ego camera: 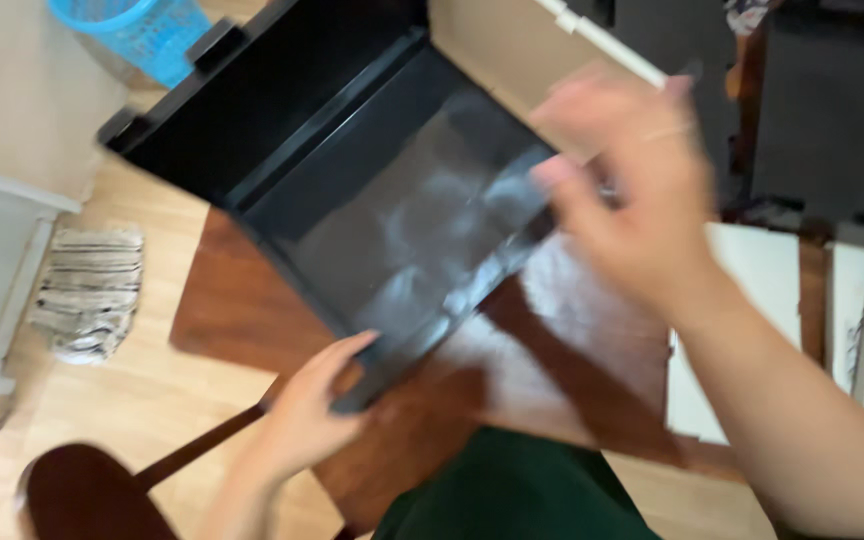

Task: The person assembles a black plastic storage box by attaching corner pieces and inserting white dividers. They handle multiple black panels and white inserts, fitting them together on a wooden table.

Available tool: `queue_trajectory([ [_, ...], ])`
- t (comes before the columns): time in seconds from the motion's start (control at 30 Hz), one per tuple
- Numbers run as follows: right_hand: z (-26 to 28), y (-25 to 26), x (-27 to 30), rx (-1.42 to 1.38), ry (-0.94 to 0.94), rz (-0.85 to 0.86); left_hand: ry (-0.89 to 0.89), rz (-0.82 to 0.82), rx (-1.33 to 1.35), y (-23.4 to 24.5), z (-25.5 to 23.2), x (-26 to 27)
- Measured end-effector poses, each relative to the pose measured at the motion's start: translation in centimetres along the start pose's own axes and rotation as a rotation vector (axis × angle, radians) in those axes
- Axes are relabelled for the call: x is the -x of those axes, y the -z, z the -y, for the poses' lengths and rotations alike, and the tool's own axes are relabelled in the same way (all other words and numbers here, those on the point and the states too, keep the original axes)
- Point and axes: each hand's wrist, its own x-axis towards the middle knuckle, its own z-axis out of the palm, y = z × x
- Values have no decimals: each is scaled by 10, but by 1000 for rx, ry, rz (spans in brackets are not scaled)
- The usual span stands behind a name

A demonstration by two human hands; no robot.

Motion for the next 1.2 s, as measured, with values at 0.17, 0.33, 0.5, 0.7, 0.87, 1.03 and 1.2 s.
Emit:
queue_trajectory([
  [0.17, 78, -57, 8, -13, 201, 284, 112, -135, -123, -38, 5, -4],
  [0.33, 82, -84, 5, 279, 295, 233, -184, -222, -149, -33, 11, -7],
  [0.5, 77, -89, 19, 222, 380, 144, -439, -327, -190, -44, 18, -6],
  [0.7, 74, -90, 28, 192, 388, 54, -381, -280, -248, -56, 46, -14],
  [0.87, 80, -87, 18, 127, 367, 91, -240, -260, -477, -49, 55, -20],
  [1.03, 6, -52, 24, -110, 164, -176, -582, -614, -292, -38, -10, 22],
  [1.2, -141, 6, -14, 160, -124, -203, -872, -601, -608, -31, -122, 23],
])
